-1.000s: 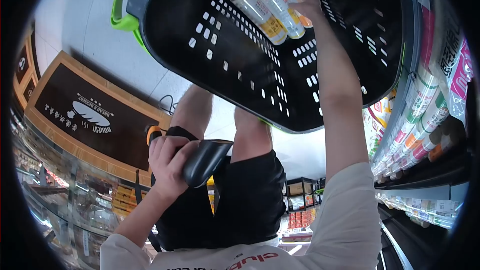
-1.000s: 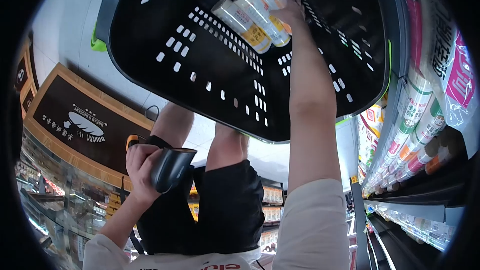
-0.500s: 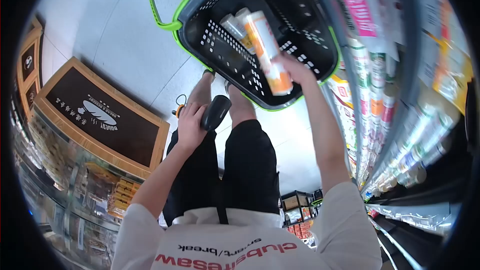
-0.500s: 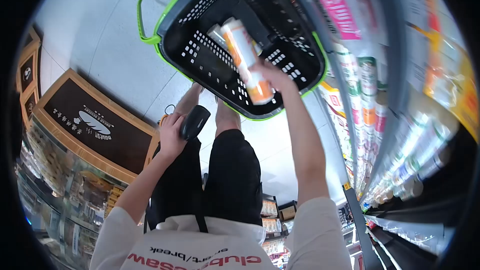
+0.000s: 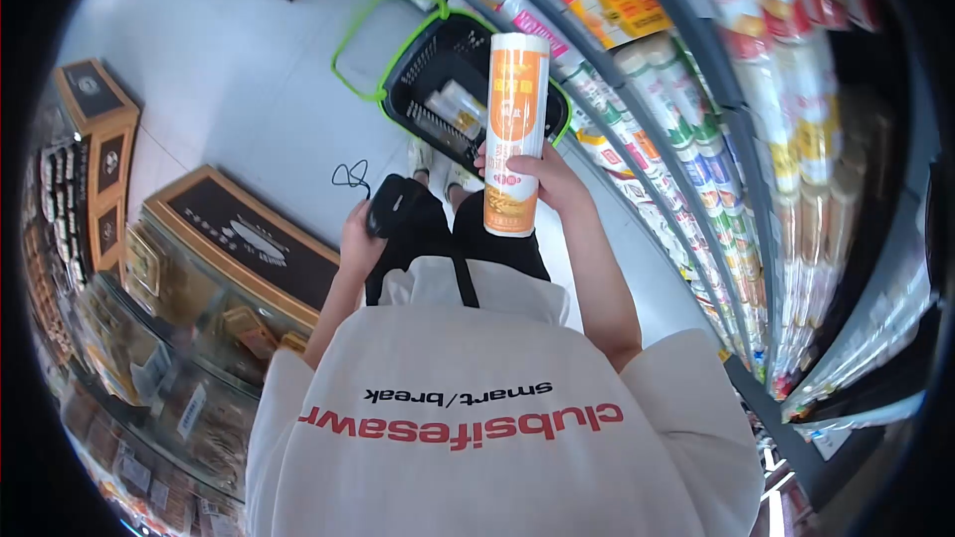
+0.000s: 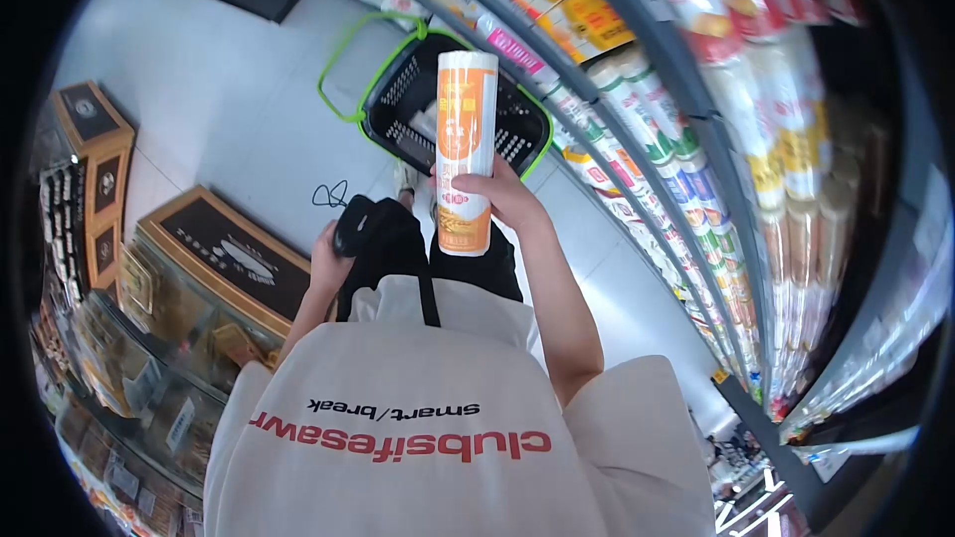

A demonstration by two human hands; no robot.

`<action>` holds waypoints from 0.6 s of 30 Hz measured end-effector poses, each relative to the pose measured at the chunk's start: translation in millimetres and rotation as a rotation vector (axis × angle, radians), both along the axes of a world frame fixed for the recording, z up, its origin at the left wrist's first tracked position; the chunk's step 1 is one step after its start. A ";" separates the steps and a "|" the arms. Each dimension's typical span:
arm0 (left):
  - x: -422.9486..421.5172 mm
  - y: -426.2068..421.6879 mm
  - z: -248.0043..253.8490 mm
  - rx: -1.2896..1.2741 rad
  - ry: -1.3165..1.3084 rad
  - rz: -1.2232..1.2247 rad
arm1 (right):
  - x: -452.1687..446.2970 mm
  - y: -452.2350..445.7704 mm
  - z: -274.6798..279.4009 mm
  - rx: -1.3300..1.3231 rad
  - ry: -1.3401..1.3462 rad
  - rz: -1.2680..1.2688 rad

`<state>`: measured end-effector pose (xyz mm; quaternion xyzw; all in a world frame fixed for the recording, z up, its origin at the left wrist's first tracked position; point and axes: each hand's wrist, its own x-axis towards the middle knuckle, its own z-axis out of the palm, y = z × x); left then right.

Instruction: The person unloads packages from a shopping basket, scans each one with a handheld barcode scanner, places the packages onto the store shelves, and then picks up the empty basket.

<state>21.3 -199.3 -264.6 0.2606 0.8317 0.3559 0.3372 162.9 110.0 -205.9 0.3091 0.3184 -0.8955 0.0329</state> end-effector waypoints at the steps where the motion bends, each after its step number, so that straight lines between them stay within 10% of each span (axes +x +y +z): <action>1: -3.3 -4.2 20.5 0.023 -0.007 0.026 | 2.3 -2.0 19.1 -0.009 0.019 -0.018; 12: 9.4 69.6 280.6 0.124 -0.305 -0.320 | 50.3 -26.8 141.1 0.247 0.191 -0.284; 18: 36.7 86.2 276.5 0.196 -0.285 -0.308 | 64.5 -25.5 168.9 0.374 0.247 -0.473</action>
